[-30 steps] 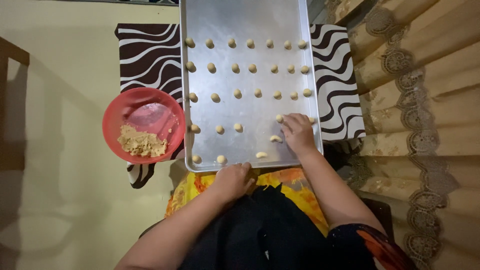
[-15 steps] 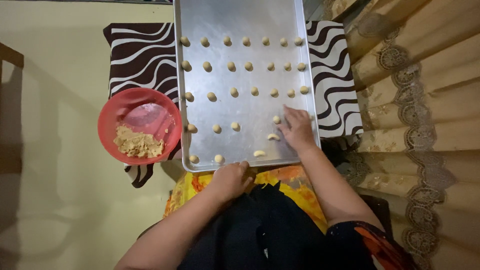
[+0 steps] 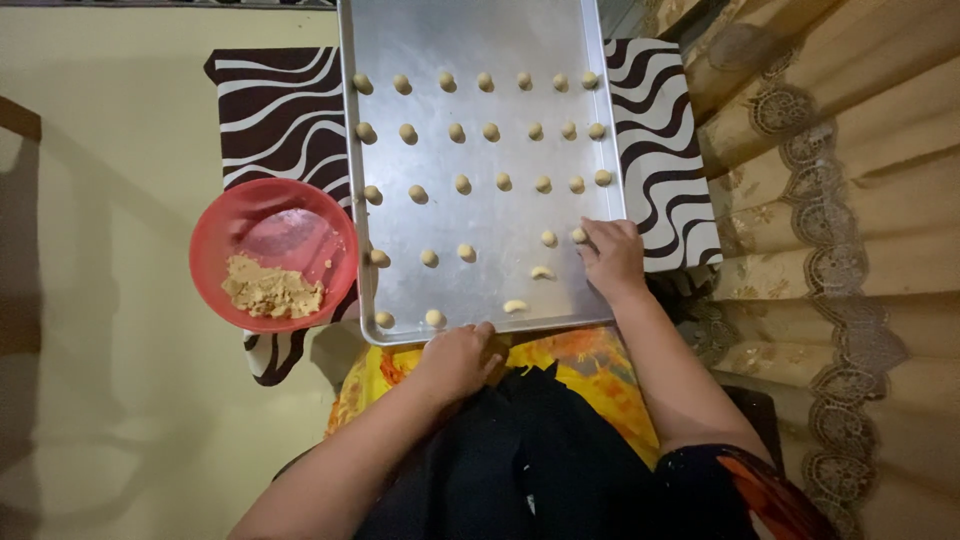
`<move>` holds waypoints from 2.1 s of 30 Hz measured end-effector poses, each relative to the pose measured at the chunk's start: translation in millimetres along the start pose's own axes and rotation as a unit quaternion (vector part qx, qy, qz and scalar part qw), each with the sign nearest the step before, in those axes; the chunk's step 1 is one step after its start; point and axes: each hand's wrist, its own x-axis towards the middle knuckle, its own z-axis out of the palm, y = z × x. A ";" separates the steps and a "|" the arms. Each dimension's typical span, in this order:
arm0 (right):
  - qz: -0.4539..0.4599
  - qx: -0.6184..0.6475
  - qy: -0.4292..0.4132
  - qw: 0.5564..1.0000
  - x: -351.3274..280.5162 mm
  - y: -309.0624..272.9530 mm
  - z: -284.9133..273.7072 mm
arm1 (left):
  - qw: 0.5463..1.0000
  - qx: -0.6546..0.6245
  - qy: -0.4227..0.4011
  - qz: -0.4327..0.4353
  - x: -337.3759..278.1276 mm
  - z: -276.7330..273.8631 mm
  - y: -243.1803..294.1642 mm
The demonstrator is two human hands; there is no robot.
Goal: Rolling dough into small balls and arranging them on a baking sheet
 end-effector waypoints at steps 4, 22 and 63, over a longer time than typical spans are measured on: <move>0.006 -0.041 0.020 0.999 -2.0 -1.1 -18.9 | 1.000 0.005 0.011 0.012 2.4 6.8 -4.0; -0.067 0.044 -0.019 0.997 -10.7 -73.3 -13.7 | 0.999 -0.040 0.016 0.019 -4.2 -12.7 -0.6; 0.070 0.013 -0.049 0.996 -92.2 23.8 -44.9 | 0.995 0.035 0.046 0.077 0.3 10.6 3.0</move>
